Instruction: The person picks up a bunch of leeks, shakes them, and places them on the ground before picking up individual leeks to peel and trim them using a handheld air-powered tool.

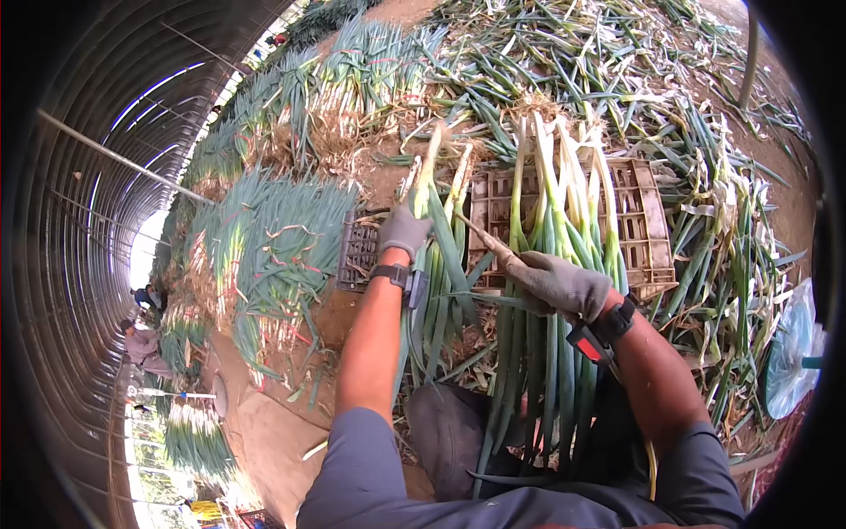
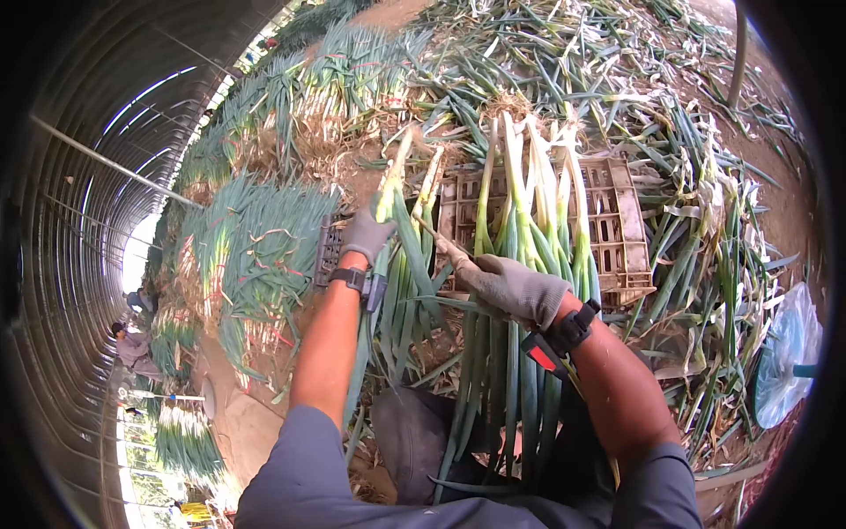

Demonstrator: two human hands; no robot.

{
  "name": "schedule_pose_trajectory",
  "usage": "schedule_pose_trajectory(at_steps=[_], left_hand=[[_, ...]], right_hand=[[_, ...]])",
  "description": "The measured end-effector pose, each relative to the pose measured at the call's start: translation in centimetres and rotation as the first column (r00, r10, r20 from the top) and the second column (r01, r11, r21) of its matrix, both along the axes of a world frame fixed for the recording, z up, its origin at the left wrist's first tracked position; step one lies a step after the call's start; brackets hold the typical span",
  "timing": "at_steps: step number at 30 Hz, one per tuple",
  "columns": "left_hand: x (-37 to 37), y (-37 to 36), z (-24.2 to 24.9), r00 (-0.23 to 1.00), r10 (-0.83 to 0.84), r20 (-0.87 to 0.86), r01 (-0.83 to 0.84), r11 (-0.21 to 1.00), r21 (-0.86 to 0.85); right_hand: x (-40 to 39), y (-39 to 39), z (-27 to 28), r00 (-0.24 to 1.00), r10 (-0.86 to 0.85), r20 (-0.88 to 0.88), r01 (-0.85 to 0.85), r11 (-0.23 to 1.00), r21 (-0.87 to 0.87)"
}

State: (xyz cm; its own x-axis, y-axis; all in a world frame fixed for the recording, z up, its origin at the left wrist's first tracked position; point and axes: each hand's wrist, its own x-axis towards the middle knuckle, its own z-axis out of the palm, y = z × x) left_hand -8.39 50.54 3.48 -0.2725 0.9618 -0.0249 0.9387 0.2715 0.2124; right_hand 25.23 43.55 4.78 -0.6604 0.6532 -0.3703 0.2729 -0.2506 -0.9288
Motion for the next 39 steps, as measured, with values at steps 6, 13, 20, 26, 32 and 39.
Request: schedule_pose_trajectory(at_steps=[6, 13, 20, 26, 32, 39], left_hand=[[4.2, -1.1, 6.8, 0.969, -0.049, -0.241, 0.089, 0.983, 0.16], [9.8, -0.7, 3.0, 0.937, -0.184, -0.297, 0.165, 0.982, -0.087], [11.8, -1.5, 1.2, 0.94, -0.229, -0.253, 0.196, 0.97, -0.146], [13.0, -4.9, -0.4, 0.949, -0.227, -0.221, 0.18, 0.96, -0.215], [13.3, -10.1, -2.9, 0.957, -0.198, -0.213, 0.15, 0.963, -0.224], [14.0, -15.2, -4.4, 0.924, -0.256, -0.285, 0.212, 0.961, -0.177]], right_hand=[[-0.2, 0.0, 0.0, 0.975, -0.105, -0.194, 0.1, 0.994, -0.032], [-1.2, -1.6, 0.0, 0.958, -0.277, 0.072, 0.261, 0.948, 0.183], [-0.2, -1.6, -1.1, 0.928, -0.306, 0.214, 0.218, 0.909, 0.356], [-0.3, -0.9, -2.5, 0.907, -0.354, 0.23, 0.249, 0.889, 0.385], [-0.4, -0.7, -2.0, 0.919, -0.306, 0.249, 0.198, 0.903, 0.381], [-2.2, 0.1, -4.3, 0.899, -0.303, 0.316, 0.152, 0.893, 0.424]])
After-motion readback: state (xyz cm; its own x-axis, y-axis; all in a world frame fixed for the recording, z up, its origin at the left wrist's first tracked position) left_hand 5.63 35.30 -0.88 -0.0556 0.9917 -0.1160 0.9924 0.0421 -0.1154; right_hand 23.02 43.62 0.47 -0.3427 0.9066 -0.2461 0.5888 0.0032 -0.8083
